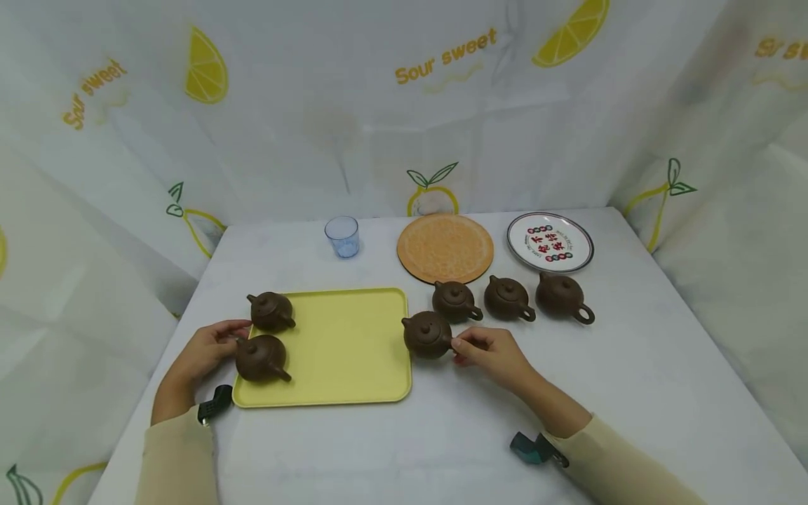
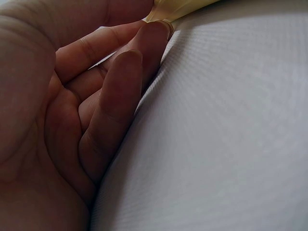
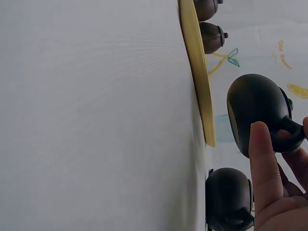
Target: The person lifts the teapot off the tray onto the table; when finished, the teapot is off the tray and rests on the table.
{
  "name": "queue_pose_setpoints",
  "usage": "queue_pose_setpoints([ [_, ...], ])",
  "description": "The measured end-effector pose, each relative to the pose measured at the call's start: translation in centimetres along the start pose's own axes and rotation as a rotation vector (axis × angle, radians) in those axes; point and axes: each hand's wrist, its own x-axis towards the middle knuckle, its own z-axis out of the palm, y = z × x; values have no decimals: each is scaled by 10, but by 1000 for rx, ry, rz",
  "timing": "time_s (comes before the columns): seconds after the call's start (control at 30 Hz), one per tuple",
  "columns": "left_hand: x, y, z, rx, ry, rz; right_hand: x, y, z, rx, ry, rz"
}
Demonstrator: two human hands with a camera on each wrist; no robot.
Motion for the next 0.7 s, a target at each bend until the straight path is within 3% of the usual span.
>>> queue_pose_setpoints([
  [0.4,-1,-3,2,-3,16,1,-28,16,-21,-77,-14,52],
  [0.7,0,-2,2,-29,6,12,-32,24,-22,17,-55,96],
])
